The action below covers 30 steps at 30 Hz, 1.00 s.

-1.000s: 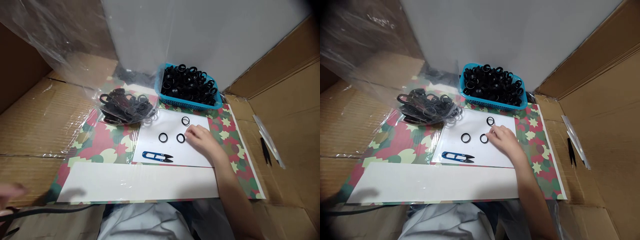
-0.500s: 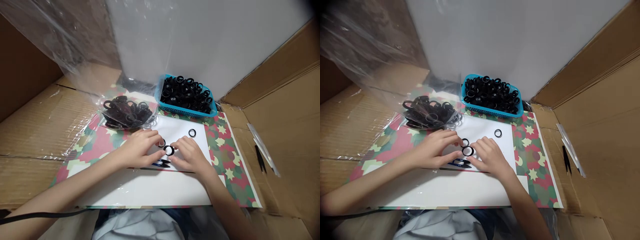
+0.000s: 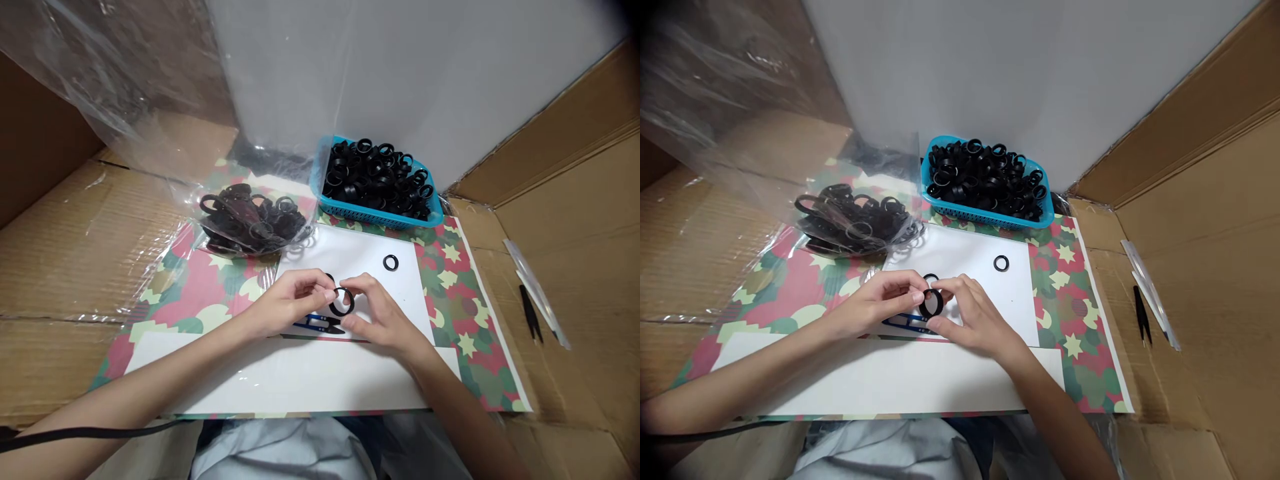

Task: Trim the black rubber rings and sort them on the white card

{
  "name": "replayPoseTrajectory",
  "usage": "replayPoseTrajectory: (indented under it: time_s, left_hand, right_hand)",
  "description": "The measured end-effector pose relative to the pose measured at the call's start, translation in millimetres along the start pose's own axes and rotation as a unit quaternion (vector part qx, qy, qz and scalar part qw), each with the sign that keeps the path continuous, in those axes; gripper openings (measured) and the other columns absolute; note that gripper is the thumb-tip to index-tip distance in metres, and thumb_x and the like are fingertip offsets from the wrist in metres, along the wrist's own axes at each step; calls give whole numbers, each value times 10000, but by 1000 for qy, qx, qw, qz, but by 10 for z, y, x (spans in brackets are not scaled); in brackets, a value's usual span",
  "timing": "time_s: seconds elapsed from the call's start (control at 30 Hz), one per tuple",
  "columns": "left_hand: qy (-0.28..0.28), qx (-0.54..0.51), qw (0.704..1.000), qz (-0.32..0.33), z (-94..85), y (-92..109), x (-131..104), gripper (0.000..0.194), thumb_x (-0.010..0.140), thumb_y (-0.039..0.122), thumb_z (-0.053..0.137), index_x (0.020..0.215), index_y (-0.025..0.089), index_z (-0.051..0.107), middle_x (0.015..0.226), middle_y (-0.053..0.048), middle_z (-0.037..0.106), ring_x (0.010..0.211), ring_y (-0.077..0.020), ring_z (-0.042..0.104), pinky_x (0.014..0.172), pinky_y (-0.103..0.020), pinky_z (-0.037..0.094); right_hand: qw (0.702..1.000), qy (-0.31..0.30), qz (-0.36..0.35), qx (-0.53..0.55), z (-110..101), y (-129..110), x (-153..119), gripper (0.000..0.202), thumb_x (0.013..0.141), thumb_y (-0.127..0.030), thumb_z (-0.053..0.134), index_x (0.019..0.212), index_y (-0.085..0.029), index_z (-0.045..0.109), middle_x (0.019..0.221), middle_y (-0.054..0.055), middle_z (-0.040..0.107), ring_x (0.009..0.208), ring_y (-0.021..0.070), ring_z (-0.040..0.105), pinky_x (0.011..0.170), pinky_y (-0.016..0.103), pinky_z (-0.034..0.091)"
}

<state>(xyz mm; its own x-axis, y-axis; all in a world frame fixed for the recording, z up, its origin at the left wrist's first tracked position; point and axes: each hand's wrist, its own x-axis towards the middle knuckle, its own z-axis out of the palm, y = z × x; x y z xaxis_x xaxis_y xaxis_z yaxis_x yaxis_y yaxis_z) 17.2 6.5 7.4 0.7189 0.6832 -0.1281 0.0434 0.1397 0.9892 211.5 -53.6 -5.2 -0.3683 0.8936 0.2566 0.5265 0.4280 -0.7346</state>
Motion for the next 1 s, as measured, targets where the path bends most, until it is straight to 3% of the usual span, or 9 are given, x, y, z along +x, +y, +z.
replayPoseTrajectory:
  time_s: [0.13,0.23,0.37,0.43,0.57,0.7,0.8,0.93,1.0]
  left_hand:
    - [-11,-21,1000,-6,36,-39,-25,275,836,405,541,829,131,556,749,-16,577,663,-111,510,605,-221,377]
    - [-4,120,991,53,-16,-19,-60,271,877,412,459,922,152,518,788,-20,568,706,-135,522,645,-250,395]
    - [-54,491,853,169,-116,17,-97,241,807,387,535,893,162,527,830,-40,565,751,-184,519,694,-314,362]
    - [-98,575,791,183,-125,1,-100,236,793,389,544,876,168,542,819,-41,561,740,-195,520,683,-330,345]
    - [-125,602,767,184,-72,-73,-96,169,807,336,537,868,179,542,804,-35,557,763,-199,521,668,-328,335]
    - [-108,579,792,158,-50,-90,-107,124,831,287,513,852,171,550,809,-34,560,738,-182,515,664,-313,338]
    - [-82,491,860,112,-75,-61,-103,178,810,332,545,861,163,568,796,-25,563,687,-154,497,637,-279,345]
    - [-77,212,973,43,-87,-10,-76,250,769,397,573,783,148,557,693,-1,533,637,-121,472,585,-228,358]
    - [-61,54,997,2,-69,15,-67,273,745,415,570,747,143,547,665,-2,523,625,-120,477,576,-226,368]
  right_hand:
    - [999,19,-33,-24,5,-32,17,292,861,-376,532,1112,-245,459,859,17,562,781,172,535,713,337,430]
    - [998,60,-26,2,-24,5,9,242,862,-386,535,1060,-251,502,810,6,558,749,166,541,694,327,431]
    - [992,108,2,70,-84,95,-12,275,855,-433,542,1064,-257,529,813,4,549,740,155,569,697,319,460]
    - [987,132,1,92,-106,118,-15,279,852,-441,543,1058,-253,539,820,6,548,714,147,577,687,318,471]
    - [983,150,-4,104,-119,116,-10,283,844,-457,546,1030,-244,556,807,6,547,692,146,585,664,315,483]
    - [983,159,-11,93,-114,102,-7,298,852,-479,521,1011,-231,563,791,6,552,674,144,582,652,312,490]
    - [980,182,-18,76,-110,96,-10,314,861,-496,492,1007,-226,560,785,11,555,681,150,584,632,311,491]
    - [966,254,-28,31,-103,86,-22,330,868,-517,460,1013,-235,551,761,14,550,680,168,576,622,332,476]
    - [959,282,-38,8,-100,77,-27,330,866,-521,457,1015,-239,543,741,14,545,669,177,562,624,349,461]
